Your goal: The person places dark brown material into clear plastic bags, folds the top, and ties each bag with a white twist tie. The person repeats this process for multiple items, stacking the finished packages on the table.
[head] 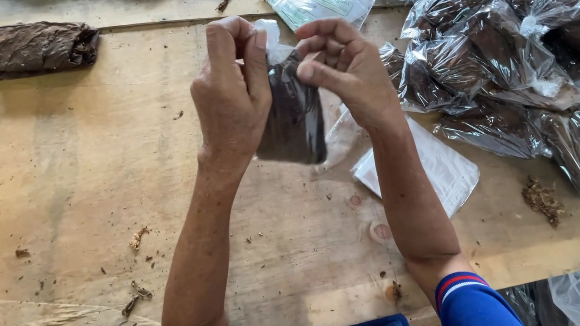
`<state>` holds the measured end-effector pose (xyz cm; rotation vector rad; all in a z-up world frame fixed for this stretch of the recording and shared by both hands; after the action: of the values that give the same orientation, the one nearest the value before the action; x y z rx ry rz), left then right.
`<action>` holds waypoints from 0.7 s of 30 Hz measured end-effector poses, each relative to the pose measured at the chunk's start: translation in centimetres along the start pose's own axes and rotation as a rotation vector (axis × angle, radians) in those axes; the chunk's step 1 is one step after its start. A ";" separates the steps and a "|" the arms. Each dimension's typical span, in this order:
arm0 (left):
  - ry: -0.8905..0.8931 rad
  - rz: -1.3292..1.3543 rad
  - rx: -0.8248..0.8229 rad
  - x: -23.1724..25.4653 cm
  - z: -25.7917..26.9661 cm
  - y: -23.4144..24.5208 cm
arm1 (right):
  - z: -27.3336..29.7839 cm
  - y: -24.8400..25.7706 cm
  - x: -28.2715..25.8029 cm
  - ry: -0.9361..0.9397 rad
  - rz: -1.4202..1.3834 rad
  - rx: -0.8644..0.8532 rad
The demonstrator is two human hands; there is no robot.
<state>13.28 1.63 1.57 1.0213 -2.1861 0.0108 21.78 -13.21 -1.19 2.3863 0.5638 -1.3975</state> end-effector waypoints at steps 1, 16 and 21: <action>-0.012 -0.014 0.036 0.9 -0.1 0.7 | 0.2 -0.8 -0.3 -0.041 -0.011 -0.059; 0.108 0.067 -0.088 -0.3 -0.6 0.1 | 0.7 -1.0 -0.1 0.030 -0.004 -0.042; 0.369 0.294 -0.600 -2.0 0.1 -1.8 | 0.4 0.5 -0.3 0.106 -0.124 -0.018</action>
<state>15.24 1.70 -0.19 0.3256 -1.8087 -0.2823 21.59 -13.87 -1.09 2.4593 0.7601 -1.3146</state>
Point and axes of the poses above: each hand's wrist, its own z-axis away from the middle knuckle, its own y-axis out of the back of the hand, x = y × z, the point moved 9 cm from there along -z, towards the middle knuckle, and after that the axes turned 6 degrees about y, right-handed, at the moved point
